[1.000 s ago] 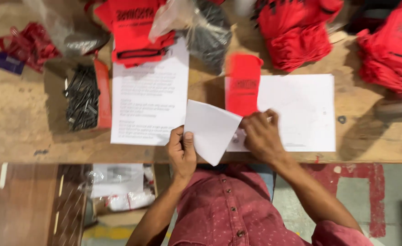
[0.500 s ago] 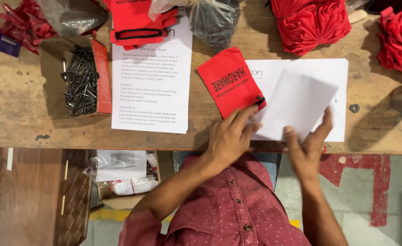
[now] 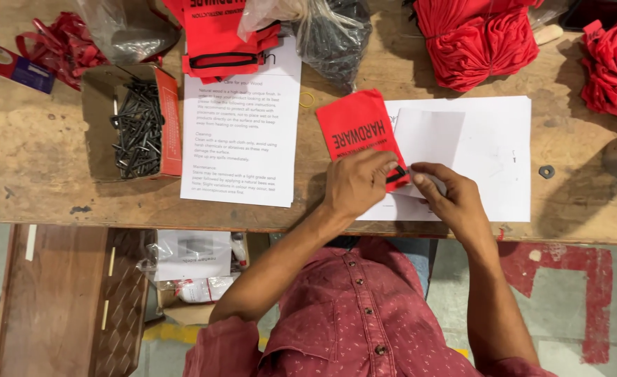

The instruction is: Organizing furniture assembly instruction sheets and hardware bags on a workbench.

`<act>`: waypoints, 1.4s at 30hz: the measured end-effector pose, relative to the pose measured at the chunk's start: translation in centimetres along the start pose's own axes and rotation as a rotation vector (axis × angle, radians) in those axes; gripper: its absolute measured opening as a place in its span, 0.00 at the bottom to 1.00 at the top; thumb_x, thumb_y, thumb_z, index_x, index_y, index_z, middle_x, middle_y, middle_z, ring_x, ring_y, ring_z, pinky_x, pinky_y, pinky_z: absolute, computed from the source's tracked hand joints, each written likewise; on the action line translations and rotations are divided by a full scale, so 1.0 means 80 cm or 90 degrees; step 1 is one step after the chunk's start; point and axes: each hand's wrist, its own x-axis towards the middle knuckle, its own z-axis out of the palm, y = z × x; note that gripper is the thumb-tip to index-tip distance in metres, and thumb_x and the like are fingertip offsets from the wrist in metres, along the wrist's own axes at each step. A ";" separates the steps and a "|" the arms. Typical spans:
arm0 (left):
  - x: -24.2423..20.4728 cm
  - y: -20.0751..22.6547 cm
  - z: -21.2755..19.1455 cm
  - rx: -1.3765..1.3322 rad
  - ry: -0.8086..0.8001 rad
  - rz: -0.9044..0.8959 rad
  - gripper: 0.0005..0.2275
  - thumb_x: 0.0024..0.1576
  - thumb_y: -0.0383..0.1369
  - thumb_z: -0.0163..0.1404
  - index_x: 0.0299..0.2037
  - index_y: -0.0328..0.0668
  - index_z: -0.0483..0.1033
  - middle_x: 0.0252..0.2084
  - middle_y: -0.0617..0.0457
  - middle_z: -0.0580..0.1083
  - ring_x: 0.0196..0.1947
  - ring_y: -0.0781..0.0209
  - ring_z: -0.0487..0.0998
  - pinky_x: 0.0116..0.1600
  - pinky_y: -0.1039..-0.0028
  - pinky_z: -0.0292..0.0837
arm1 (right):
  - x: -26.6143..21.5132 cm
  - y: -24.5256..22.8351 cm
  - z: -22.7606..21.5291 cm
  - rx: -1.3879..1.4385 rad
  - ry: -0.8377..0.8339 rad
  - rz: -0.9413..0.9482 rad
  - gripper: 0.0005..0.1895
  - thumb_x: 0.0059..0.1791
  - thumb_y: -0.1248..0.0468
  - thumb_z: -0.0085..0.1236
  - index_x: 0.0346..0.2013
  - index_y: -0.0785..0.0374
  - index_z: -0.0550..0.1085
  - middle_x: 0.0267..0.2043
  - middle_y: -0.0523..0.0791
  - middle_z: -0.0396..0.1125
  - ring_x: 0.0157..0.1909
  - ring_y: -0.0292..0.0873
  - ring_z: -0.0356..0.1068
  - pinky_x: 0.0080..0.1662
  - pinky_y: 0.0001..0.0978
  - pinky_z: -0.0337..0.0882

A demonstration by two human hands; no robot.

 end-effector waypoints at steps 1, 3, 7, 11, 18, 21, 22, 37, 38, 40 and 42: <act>-0.001 0.004 -0.004 -0.018 -0.014 -0.011 0.06 0.57 0.29 0.56 0.43 0.46 0.82 0.38 0.54 0.79 0.38 0.53 0.80 0.41 0.63 0.77 | 0.005 -0.008 0.005 0.004 0.001 0.007 0.15 0.54 0.59 0.59 0.52 0.61 0.79 0.27 0.40 0.69 0.26 0.33 0.61 0.30 0.25 0.65; 0.003 0.011 -0.012 -0.015 -0.032 -0.002 0.08 0.57 0.28 0.56 0.45 0.45 0.81 0.38 0.53 0.78 0.38 0.52 0.80 0.41 0.63 0.76 | 0.013 0.002 0.012 0.064 -0.001 -0.016 0.14 0.53 0.61 0.60 0.52 0.63 0.78 0.31 0.40 0.71 0.29 0.32 0.64 0.32 0.24 0.67; 0.002 0.011 -0.014 -0.041 -0.064 0.029 0.12 0.55 0.28 0.56 0.49 0.43 0.81 0.39 0.51 0.76 0.39 0.51 0.79 0.41 0.62 0.75 | 0.014 0.006 0.017 0.213 -0.003 -0.071 0.19 0.52 0.66 0.61 0.58 0.66 0.74 0.38 0.41 0.73 0.37 0.29 0.69 0.39 0.21 0.71; -0.007 -0.001 -0.007 -0.064 -0.058 0.035 0.11 0.55 0.27 0.57 0.48 0.44 0.80 0.39 0.52 0.77 0.41 0.52 0.80 0.43 0.63 0.76 | 0.010 -0.005 0.020 0.224 -0.014 -0.082 0.24 0.49 0.70 0.62 0.60 0.66 0.71 0.44 0.42 0.73 0.40 0.30 0.71 0.42 0.23 0.74; -0.035 0.001 -0.032 -0.092 -0.014 -0.063 0.11 0.53 0.26 0.59 0.47 0.44 0.80 0.37 0.52 0.80 0.34 0.58 0.83 0.39 0.71 0.79 | 0.016 0.018 0.025 0.297 0.097 -0.100 0.20 0.49 0.76 0.61 0.56 0.69 0.72 0.47 0.45 0.72 0.42 0.33 0.73 0.45 0.23 0.76; -0.055 -0.006 -0.060 -0.100 -0.064 -0.218 0.11 0.52 0.27 0.59 0.45 0.44 0.80 0.33 0.53 0.81 0.28 0.62 0.83 0.35 0.74 0.78 | 0.017 0.012 0.016 0.295 0.134 -0.116 0.20 0.48 0.77 0.60 0.54 0.69 0.72 0.49 0.44 0.72 0.44 0.33 0.74 0.46 0.24 0.78; -0.061 -0.009 -0.072 -0.098 -0.102 -0.296 0.11 0.51 0.28 0.60 0.44 0.44 0.80 0.32 0.54 0.82 0.26 0.63 0.83 0.33 0.75 0.78 | 0.017 0.008 0.013 0.278 0.124 -0.109 0.20 0.48 0.77 0.60 0.54 0.69 0.72 0.49 0.44 0.72 0.45 0.32 0.74 0.46 0.24 0.79; -0.040 -0.012 -0.041 0.129 0.005 0.029 0.05 0.57 0.31 0.57 0.40 0.43 0.80 0.32 0.53 0.73 0.34 0.52 0.77 0.40 0.62 0.74 | -0.077 -0.004 -0.005 0.087 0.289 -0.287 0.43 0.55 0.75 0.61 0.78 0.67 0.45 0.75 0.52 0.49 0.73 0.52 0.62 0.73 0.42 0.70; -0.039 -0.010 -0.042 0.130 0.000 0.030 0.05 0.57 0.31 0.57 0.40 0.43 0.80 0.32 0.53 0.73 0.34 0.52 0.77 0.40 0.62 0.74 | -0.085 0.001 0.001 0.090 0.291 -0.283 0.43 0.55 0.75 0.61 0.78 0.67 0.45 0.75 0.52 0.49 0.73 0.52 0.62 0.73 0.42 0.70; -0.036 -0.007 -0.042 0.129 0.002 0.022 0.04 0.57 0.32 0.57 0.39 0.44 0.80 0.31 0.53 0.73 0.31 0.52 0.77 0.35 0.63 0.74 | -0.101 0.010 0.010 0.116 0.199 -0.167 0.47 0.50 0.75 0.60 0.78 0.67 0.44 0.73 0.55 0.55 0.67 0.52 0.66 0.65 0.41 0.73; -0.035 -0.007 -0.040 0.134 -0.002 0.021 0.04 0.58 0.32 0.57 0.38 0.44 0.80 0.30 0.53 0.73 0.30 0.52 0.77 0.34 0.63 0.74 | -0.108 0.023 0.031 0.134 0.160 -0.114 0.47 0.49 0.74 0.59 0.78 0.66 0.46 0.71 0.55 0.57 0.65 0.50 0.67 0.61 0.40 0.74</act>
